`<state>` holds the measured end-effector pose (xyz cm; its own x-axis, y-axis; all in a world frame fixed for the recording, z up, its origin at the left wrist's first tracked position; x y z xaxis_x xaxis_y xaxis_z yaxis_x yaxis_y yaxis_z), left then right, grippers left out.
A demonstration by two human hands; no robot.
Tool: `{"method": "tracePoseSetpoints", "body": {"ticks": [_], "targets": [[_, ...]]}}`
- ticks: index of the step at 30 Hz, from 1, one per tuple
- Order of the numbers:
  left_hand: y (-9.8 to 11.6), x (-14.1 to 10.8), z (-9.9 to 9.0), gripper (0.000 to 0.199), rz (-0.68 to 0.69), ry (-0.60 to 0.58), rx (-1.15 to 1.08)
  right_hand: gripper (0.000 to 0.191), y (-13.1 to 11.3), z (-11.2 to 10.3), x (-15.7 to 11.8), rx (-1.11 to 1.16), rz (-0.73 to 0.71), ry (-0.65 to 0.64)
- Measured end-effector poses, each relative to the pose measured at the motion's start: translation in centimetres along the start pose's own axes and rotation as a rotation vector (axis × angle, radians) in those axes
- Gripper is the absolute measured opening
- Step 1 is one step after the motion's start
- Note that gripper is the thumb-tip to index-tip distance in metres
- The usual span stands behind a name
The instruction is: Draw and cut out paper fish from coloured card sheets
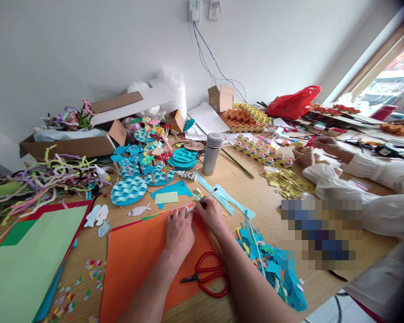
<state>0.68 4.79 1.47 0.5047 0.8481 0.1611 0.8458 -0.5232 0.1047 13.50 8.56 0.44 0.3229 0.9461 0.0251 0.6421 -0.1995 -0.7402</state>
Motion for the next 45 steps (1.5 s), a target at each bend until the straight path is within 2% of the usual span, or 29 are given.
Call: {"method": "tracePoseSetpoints", "body": {"ticks": [8,22,30,45], "targets": [[-0.09,-0.01,-0.04,0.041,0.004,0.008,-0.008,0.016,0.01,-0.1,-0.02,-0.028,0.015,0.017],[-0.05,0.02,-0.31,0.044,-0.008,-0.057,-0.013,0.017,-0.06,-0.32,-0.04,-0.067,0.017,0.026],[-0.05,0.05,-0.27,0.042,-0.002,-0.024,-0.007,0.017,-0.14,-0.39,-0.05,-0.085,0.009,0.022],[0.05,0.05,-0.48,0.046,0.006,-0.059,0.01,0.017,-0.16,-0.49,-0.04,-0.098,0.015,0.01]]}}
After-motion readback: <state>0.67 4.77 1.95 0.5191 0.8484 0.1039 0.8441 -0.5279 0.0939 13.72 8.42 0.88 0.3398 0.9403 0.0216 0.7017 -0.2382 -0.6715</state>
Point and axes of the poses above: each hand's wrist, its own x-axis towards the middle knuckle, its own z-axis out of the palm, y = z × x, the point moved 3 cm from there along x, towards the middle knuckle, and after that the axes turned 9 degrees about z, right-handed, at the moved point
